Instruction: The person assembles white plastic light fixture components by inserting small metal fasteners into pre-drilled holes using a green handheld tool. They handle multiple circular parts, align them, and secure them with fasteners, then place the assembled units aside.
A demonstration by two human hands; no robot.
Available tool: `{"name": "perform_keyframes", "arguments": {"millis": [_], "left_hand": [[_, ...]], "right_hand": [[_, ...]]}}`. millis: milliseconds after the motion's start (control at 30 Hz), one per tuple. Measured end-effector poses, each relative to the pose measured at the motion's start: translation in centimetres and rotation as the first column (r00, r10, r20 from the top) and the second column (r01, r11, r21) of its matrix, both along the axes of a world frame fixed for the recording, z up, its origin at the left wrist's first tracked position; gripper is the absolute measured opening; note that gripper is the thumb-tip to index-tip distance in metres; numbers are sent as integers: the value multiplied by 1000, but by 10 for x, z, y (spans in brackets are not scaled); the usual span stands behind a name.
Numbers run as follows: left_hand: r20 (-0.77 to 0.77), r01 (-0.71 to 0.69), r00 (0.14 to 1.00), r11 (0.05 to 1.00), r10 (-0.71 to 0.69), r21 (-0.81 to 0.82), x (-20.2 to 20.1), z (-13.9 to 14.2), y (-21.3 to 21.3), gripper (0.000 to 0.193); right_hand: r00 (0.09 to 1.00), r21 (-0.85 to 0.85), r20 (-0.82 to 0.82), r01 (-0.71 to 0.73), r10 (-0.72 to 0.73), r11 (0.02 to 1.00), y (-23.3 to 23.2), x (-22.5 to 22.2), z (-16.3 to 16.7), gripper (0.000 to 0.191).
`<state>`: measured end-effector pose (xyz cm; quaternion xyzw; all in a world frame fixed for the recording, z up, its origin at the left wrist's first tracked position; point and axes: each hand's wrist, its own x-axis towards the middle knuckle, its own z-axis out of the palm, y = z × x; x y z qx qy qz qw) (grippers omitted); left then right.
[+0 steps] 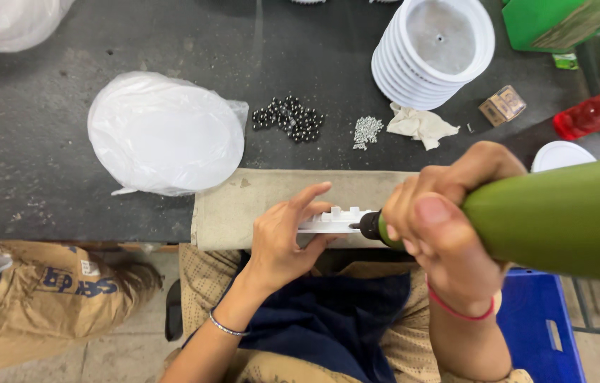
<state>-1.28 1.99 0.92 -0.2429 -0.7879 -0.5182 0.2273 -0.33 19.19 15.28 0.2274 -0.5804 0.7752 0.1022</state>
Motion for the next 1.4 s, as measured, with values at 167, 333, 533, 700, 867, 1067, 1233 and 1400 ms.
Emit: {"name": "perform_keyframes", "arguments": {"millis": [167,333,533,700,867,1067,1233,1400], "left_hand": [[8,24,1000,1000,-24,-17,7,10,-6,65],[-41,55,997,996,-58,-70,13,19,-24,49],[109,88,990,996,-90,20,19,12,-39,40],[324,42,940,979,-105,198,19,-25,-56,35],[320,-65,858,534,-402,843,7,-71,-34,46],[284,-229,749,169,-599,959,13,-79,19,61],[377,-38,894,798,-242,602,8,-43,-3,81],[-62,5,998,993,-12,-121,11,-3,-26,64]], "right_hand": [[1000,-126,-19,-17,15,992,9,-1,2,19],[973,-61,-89,206,-211,977,32,-32,-9,24],[984,177,-77,171,-159,969,70,-64,-61,48],[999,-71,42,-21,24,997,96,-52,-144,93],[911,-50,387,-130,139,990,82,-1,-233,108],[834,-175,544,216,-89,960,41,15,-237,57],[926,557,194,167,-323,814,55,14,-164,36],[953,802,-124,260,-276,538,30,14,-126,33]]}}
